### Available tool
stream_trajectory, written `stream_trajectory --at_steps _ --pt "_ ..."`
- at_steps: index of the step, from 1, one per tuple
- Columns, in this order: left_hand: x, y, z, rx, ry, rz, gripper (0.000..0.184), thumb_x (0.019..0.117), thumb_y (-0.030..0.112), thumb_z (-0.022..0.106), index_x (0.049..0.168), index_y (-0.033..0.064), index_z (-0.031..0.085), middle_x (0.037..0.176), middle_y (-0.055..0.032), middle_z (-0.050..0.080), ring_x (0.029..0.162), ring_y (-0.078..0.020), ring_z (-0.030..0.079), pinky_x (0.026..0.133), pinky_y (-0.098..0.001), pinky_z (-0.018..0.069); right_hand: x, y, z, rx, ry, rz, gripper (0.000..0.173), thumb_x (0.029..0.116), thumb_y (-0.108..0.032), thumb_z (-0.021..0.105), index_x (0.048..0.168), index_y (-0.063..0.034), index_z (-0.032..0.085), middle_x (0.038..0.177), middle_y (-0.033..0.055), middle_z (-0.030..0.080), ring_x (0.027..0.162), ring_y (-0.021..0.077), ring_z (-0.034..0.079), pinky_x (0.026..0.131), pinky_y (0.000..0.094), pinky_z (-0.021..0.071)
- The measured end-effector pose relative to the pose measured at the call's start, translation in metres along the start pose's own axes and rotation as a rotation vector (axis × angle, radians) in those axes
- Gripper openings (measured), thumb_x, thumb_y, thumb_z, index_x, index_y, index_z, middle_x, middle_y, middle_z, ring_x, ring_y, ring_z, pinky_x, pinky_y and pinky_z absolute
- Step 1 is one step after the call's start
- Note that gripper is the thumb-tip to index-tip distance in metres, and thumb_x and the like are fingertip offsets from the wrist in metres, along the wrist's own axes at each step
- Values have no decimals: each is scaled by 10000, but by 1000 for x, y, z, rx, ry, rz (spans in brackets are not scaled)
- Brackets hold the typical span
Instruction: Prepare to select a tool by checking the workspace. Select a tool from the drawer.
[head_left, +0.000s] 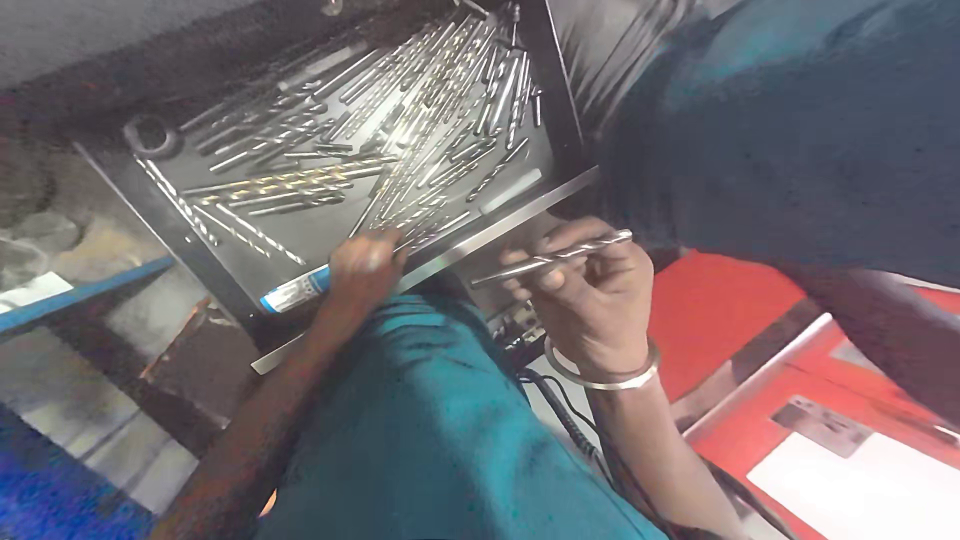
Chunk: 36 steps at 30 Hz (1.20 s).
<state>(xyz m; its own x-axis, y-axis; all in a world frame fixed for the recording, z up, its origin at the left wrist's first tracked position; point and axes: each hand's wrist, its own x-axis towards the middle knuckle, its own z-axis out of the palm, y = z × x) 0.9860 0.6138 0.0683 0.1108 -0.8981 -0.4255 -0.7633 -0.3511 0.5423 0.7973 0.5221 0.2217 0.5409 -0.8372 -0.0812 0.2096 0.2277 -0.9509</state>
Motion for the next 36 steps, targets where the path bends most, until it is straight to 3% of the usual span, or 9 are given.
stream_trajectory --at_steps 12,15,17,20,22,24,29,33,36 --pt "1 3 -8 7 -29 -4 197 933 266 720 1053 112 744 880 -159 723 815 -404 707 649 -627 539 1 -1 0 -6 0 -9 197 929 -66 737 1124 -77 715 974 77 771 838 163 764 755 301 658" --pt "-3 -6 1 16 43 47 201 956 253 678 1063 95 742 902 -162 721 823 -397 709 664 -612 555 10 -1 -16 -275 22 11 198 917 -77 755 1110 -81 710 998 44 765 837 137 746 756 294 652" --pt "-10 -10 2 -25 57 18 231 988 273 638 1105 100 736 929 -165 725 843 -394 708 694 -625 549 23 6 -37 -522 -5 91 257 902 -6 730 1143 -50 654 1046 45 748 883 148 739 793 312 649" --pt "-22 -21 -12 -276 110 -16 265 1025 303 607 1146 96 719 872 -93 731 765 -268 702 709 -544 565 40 23 -55 -718 -71 227 263 921 3 703 1164 -38 612 1028 45 747 861 136 740 774 303 646" --pt "-28 -25 -27 -538 109 -55 242 1038 280 605 1175 97 684 885 -12 735 734 -113 679 698 -371 580 44 33 -44 -645 -135 266 211 969 -13 643 1179 -8 618 971 48 739 826 137 739 764 312 654" --pt "-32 -23 -43 -737 81 -38 225 1055 245 575 1208 101 655 974 25 765 815 -36 715 745 -248 600 47 44 -25 -572 -208 310 180 1006 -43 603 1175 13 628 947 61 739 816 143 741 762 317 657" --pt "-19 -10 -70 -925 75 27 207 1036 154 595 1206 54 657 1022 -16 755 848 -92 744 785 -273 645 63 73 10 -558 -262 302 112 1010 -118 642 1090 -40 629 867 40 721 692 102 700 621 251 615" --pt "-17 -27 -77 -1076 125 122 213 962 52 670 1163 -18 656 992 -61 762 834 -150 760 767 -315 662 81 92 18 -534 -255 129 124 966 -97 692 1028 10 695 862 36 716 701 70 674 650 244 599" --pt "-24 -41 -84 -1072 182 96 207 943 32 687 1147 1 678 972 -24 757 817 -107 743 759 -280 648 85 88 4 -664 -392 179 210 958 -175 718 1109 -29 711 884 6 722 732 42 663 692 236 585"
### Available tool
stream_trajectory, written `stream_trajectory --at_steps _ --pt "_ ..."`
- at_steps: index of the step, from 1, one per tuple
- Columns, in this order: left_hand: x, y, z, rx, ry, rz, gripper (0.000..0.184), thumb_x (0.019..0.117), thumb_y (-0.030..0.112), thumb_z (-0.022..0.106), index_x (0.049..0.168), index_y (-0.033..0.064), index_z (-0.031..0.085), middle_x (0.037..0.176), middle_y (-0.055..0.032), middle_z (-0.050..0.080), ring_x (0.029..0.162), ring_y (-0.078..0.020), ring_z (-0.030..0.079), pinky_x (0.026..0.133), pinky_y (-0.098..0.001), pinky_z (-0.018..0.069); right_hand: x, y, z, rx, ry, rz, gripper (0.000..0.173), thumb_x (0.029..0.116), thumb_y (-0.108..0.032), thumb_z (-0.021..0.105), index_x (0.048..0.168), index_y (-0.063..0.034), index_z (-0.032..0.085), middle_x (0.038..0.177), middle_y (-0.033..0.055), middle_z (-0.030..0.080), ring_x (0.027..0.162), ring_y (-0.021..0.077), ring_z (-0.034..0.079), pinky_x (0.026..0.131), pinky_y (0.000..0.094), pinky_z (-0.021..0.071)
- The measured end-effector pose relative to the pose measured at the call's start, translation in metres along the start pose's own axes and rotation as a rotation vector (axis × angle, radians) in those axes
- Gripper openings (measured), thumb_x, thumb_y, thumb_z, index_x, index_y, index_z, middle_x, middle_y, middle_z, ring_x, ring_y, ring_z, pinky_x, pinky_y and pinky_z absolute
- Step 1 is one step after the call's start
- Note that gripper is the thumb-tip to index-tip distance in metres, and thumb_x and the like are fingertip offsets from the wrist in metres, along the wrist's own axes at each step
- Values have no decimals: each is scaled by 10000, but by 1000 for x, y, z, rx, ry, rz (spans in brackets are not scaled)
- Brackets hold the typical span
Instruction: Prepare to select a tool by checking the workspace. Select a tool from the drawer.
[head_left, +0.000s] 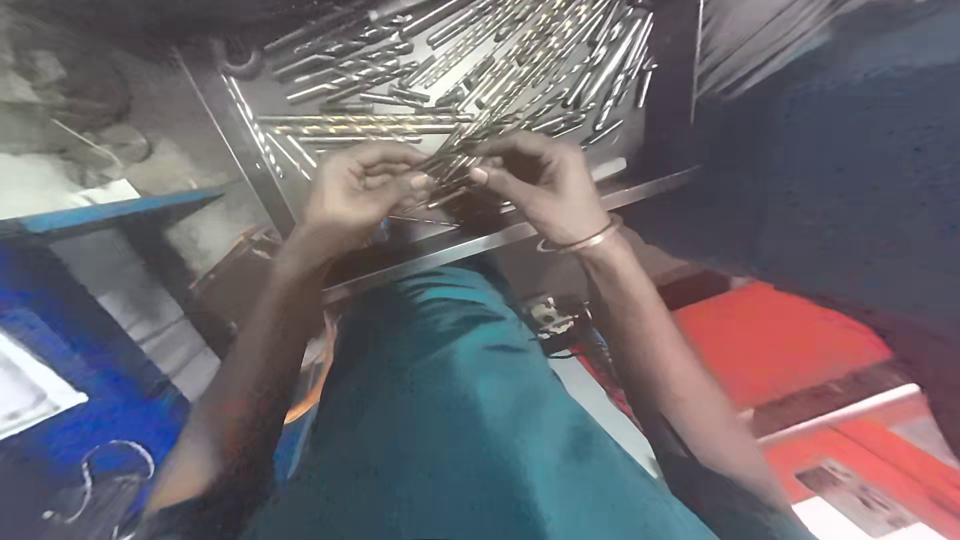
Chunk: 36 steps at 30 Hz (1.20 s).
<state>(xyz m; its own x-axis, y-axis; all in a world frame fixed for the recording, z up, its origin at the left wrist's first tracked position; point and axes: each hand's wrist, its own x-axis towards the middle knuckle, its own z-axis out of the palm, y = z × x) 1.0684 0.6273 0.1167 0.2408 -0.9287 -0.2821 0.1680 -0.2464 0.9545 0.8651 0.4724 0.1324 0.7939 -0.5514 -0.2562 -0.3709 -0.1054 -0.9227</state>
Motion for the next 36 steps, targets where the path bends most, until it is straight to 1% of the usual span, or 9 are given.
stream_trajectory --at_steps 2,6,13,18,24,27,30,33,36 --pt "-3 0 -16 68 78 7 213 953 46 675 1163 11 679 976 -12 753 819 -96 734 761 -274 641 -5 11 -13 -293 -87 32 205 972 -265 702 1102 -108 718 910 3 725 763 85 690 725 313 601" --pt "-14 1 -44 163 203 -10 222 958 42 671 1178 18 655 963 17 752 805 -74 729 752 -251 633 -3 35 -4 -669 -253 -52 123 963 -174 694 1038 -92 746 1017 129 709 891 314 703 784 544 575" --pt "-26 -7 -55 137 238 -21 246 963 65 668 1206 33 658 990 3 759 810 -98 735 738 -269 640 10 50 32 -832 -405 -91 201 906 -143 738 1103 -101 748 1221 152 661 970 377 690 760 573 588" --pt "-30 -16 -55 73 223 8 246 961 71 665 1202 21 654 994 -6 758 836 -108 736 764 -281 635 20 39 41 -827 -368 -115 206 943 -104 673 1128 -38 736 1174 188 696 976 383 713 803 570 589" --pt "-28 -18 -55 154 226 -18 222 967 58 652 1185 13 659 977 -13 761 812 -97 736 748 -274 634 28 47 67 -957 -335 -270 196 919 61 590 1060 24 721 1130 242 693 859 423 718 636 566 583" --pt "-24 -26 -55 207 186 0 218 973 64 651 1181 0 665 982 -25 757 827 -86 735 768 -272 634 29 48 59 -954 -380 -349 154 929 -4 614 1042 36 710 1134 235 697 980 419 704 734 549 588" --pt "-16 -36 -49 331 140 -13 212 989 114 645 1174 22 691 987 -40 755 830 -75 731 785 -267 630 24 34 32 -843 -401 -209 284 903 -239 727 1113 -48 719 1082 155 719 1045 361 688 874 544 567" --pt "-7 -46 -34 571 76 -40 222 1001 205 648 1183 112 733 999 -34 757 812 -85 708 792 -322 598 2 21 3 -500 -304 -33 142 854 -193 727 981 -132 713 821 18 681 729 157 656 642 377 554" --pt "4 -53 -14 749 -1 -28 231 1018 218 612 1182 121 742 1001 -99 758 867 -250 718 829 -525 552 -20 5 -8 39 -190 194 108 892 -52 724 998 -73 717 802 -10 729 639 50 660 574 211 567"
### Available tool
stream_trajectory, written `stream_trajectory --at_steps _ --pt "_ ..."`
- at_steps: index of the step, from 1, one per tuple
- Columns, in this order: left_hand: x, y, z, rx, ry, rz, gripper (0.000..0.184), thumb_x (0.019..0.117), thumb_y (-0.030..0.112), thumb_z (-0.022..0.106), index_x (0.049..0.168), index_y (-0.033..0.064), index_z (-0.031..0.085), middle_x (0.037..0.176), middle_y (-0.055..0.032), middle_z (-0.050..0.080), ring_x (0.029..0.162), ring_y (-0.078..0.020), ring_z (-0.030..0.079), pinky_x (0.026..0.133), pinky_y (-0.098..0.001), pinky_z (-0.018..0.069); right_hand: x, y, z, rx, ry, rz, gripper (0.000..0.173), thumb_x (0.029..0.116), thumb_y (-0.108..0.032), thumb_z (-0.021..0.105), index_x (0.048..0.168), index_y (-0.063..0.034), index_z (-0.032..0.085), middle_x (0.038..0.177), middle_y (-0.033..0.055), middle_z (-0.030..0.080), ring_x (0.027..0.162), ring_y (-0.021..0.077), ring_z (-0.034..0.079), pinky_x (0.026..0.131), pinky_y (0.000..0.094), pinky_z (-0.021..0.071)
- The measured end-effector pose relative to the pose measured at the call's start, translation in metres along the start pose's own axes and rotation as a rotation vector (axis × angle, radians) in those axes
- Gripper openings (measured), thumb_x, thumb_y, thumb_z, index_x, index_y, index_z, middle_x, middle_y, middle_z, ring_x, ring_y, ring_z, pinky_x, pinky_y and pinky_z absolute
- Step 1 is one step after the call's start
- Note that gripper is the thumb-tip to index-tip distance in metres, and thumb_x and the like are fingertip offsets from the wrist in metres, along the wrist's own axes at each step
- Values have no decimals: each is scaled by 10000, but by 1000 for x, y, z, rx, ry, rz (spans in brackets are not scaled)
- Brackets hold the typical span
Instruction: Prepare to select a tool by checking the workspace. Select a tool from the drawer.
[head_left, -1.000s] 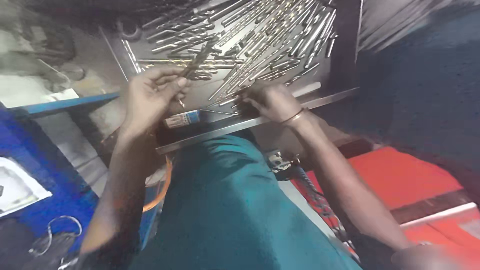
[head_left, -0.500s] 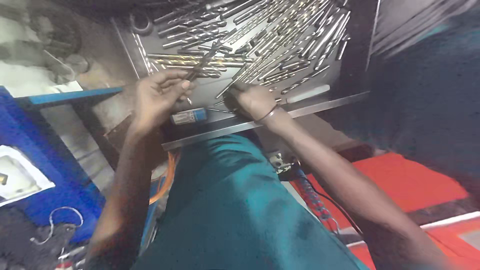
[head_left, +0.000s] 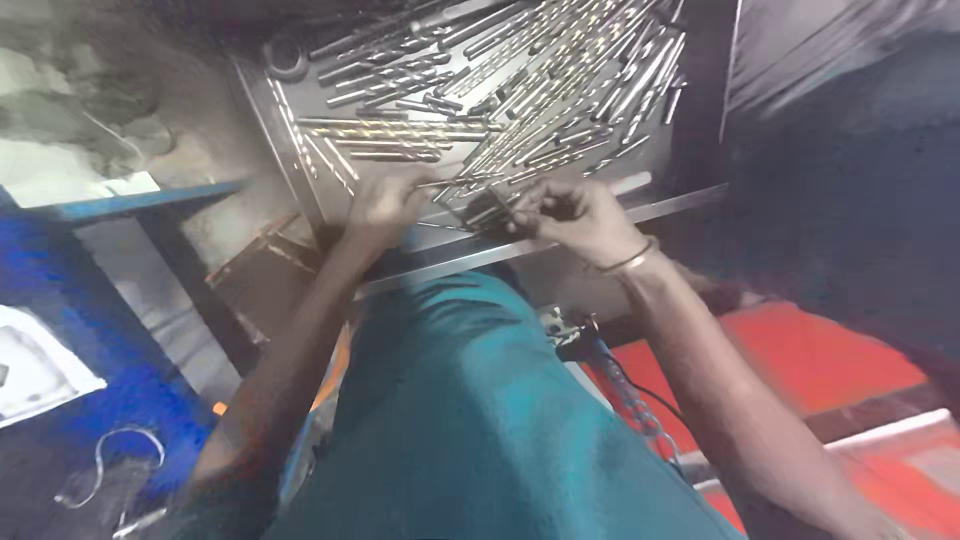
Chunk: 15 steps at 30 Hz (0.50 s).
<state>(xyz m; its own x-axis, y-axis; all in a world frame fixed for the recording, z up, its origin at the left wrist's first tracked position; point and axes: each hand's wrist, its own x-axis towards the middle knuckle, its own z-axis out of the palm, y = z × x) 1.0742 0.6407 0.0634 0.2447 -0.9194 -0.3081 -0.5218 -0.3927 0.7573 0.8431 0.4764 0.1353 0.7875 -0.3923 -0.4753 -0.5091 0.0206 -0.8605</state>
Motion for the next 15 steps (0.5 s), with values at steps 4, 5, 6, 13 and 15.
stream_trajectory --at_steps 4,5,6,13,15 --pt "7 7 16 181 -33 45 246 1038 202 568 1202 116 731 1073 -137 751 973 -345 721 863 -582 545 -29 -11 14 497 84 47 89 938 -97 699 992 -39 739 813 60 756 680 107 706 640 249 607" --pt "7 4 20 206 -5 83 251 1037 203 562 1197 105 728 1069 -139 750 962 -345 727 842 -572 557 -35 -14 18 571 97 49 91 950 -104 689 995 -43 739 813 64 756 691 114 717 659 258 620" --pt "7 2 24 223 28 119 257 1036 208 558 1189 93 729 1073 -140 751 965 -343 729 838 -560 563 -39 -17 21 634 106 49 101 961 -108 676 1002 -42 740 816 68 757 699 119 723 671 263 626" --pt "10 -6 33 321 163 237 258 1024 244 587 1136 77 749 1093 -143 727 1032 -326 699 897 -481 567 -55 -32 24 807 119 16 121 977 -145 679 999 -46 745 830 80 757 712 114 728 672 241 623" --pt "10 -9 33 336 160 242 268 1033 252 578 1146 75 745 1080 -156 720 1019 -343 695 885 -495 566 -57 -35 23 782 120 -16 116 972 -144 692 1001 -47 749 839 71 760 723 109 729 682 243 624"
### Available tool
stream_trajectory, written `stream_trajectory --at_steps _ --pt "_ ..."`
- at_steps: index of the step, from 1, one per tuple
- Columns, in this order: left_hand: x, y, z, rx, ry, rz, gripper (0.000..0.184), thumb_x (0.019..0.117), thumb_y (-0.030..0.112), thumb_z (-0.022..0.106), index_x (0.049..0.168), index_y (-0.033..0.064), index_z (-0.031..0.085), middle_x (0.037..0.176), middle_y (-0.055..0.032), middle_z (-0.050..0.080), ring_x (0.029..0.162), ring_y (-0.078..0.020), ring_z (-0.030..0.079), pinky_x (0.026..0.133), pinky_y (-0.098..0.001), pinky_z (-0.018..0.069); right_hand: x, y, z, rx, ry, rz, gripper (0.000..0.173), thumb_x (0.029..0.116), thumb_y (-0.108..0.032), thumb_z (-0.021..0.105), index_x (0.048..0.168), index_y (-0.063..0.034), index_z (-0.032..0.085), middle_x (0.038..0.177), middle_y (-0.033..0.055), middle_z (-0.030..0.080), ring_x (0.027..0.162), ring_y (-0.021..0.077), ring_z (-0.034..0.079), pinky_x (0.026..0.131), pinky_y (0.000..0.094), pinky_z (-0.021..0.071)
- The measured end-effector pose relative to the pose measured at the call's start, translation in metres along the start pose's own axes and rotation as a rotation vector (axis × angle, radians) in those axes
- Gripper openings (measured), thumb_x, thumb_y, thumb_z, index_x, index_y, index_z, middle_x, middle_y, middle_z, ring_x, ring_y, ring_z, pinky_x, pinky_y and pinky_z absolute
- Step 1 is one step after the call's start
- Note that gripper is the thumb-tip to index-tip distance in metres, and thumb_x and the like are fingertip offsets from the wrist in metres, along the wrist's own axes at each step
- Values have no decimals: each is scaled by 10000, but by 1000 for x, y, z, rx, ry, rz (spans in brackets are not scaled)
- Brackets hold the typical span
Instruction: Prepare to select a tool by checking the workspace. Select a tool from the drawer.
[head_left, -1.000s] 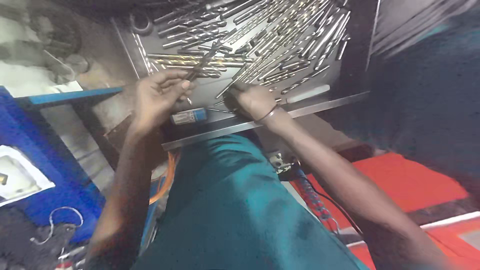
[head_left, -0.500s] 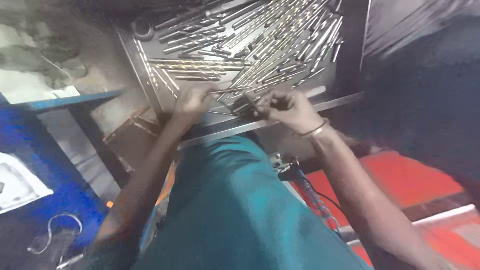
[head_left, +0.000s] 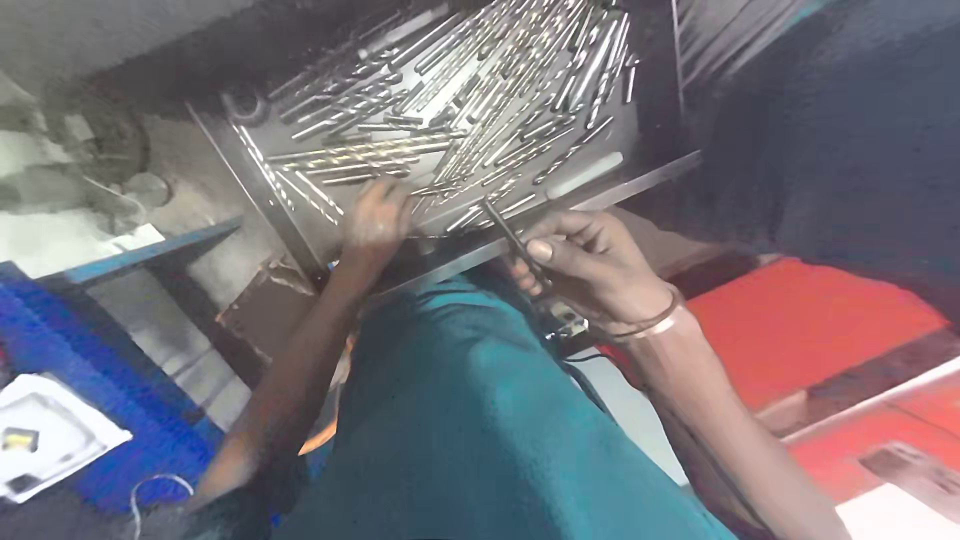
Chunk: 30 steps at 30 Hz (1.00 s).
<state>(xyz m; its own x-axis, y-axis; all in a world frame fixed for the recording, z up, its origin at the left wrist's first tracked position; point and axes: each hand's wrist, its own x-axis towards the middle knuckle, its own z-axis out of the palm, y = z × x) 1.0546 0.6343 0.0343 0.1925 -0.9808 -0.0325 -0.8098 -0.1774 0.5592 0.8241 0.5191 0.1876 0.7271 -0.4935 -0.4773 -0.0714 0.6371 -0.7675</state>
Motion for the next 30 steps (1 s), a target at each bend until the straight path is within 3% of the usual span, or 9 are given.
stream_trajectory --at_steps 4,6,8,10,13,22,25,27,30 --pt "-1 -4 -1 -8 -5 -29 265 1025 246 589 1142 69 747 1106 -151 712 1043 -345 683 899 -495 563 -3 -7 1 -136 -29 -99 112 963 -111 700 1024 -25 738 860 69 763 749 129 739 717 271 641" --pt "-2 -5 -1 -22 16 -58 289 1018 278 607 1162 68 744 1144 -165 699 1080 -353 670 934 -498 550 0 -10 -2 -341 8 -155 101 938 -68 710 1021 -16 734 850 48 755 726 113 721 689 261 634" --pt "-4 -5 -3 -12 51 -63 286 992 270 636 1169 71 740 1174 -189 684 1076 -376 669 920 -514 552 8 -13 -8 -656 62 -188 123 914 -79 721 1033 -57 736 854 -17 731 689 43 668 625 200 588" --pt "-6 0 -10 3 31 -45 248 980 254 645 1120 75 745 1158 -187 668 1051 -372 660 886 -511 556 16 -14 -18 -848 77 -191 127 929 -107 713 1049 -72 730 867 -30 725 702 23 665 636 196 585" --pt "-17 8 -14 -5 -109 89 169 951 216 680 1002 77 761 1020 -155 700 996 -350 683 813 -508 572 22 -13 -28 -887 94 -206 120 933 -98 711 1047 -64 726 872 -25 727 704 16 665 657 189 583" --pt "-13 17 -7 -14 -399 172 118 949 118 647 986 39 727 1012 -145 707 1013 -342 683 862 -518 566 25 -4 -43 -884 109 -195 124 936 -91 715 1057 -65 726 861 -5 729 667 38 660 615 199 573" --pt "-8 15 -31 -330 -460 -21 170 964 163 679 1050 31 745 993 -115 734 936 -249 701 867 -472 560 22 -3 -57 -846 133 -192 144 934 -65 714 1078 -58 719 895 -5 732 684 32 663 636 191 576" --pt "-9 14 -42 -700 -373 -208 159 955 165 711 1067 55 740 914 -16 738 780 -63 685 745 -254 584 19 -3 -62 -823 161 -184 151 931 -60 718 1083 -66 721 926 -10 742 731 42 689 678 203 597" --pt "-15 17 -46 -1230 -266 -323 215 951 62 672 1155 -1 698 964 -40 763 811 -84 724 741 -237 613 17 2 -65 -775 189 -160 144 931 -64 714 1075 -62 713 918 -8 744 746 60 706 698 225 614"
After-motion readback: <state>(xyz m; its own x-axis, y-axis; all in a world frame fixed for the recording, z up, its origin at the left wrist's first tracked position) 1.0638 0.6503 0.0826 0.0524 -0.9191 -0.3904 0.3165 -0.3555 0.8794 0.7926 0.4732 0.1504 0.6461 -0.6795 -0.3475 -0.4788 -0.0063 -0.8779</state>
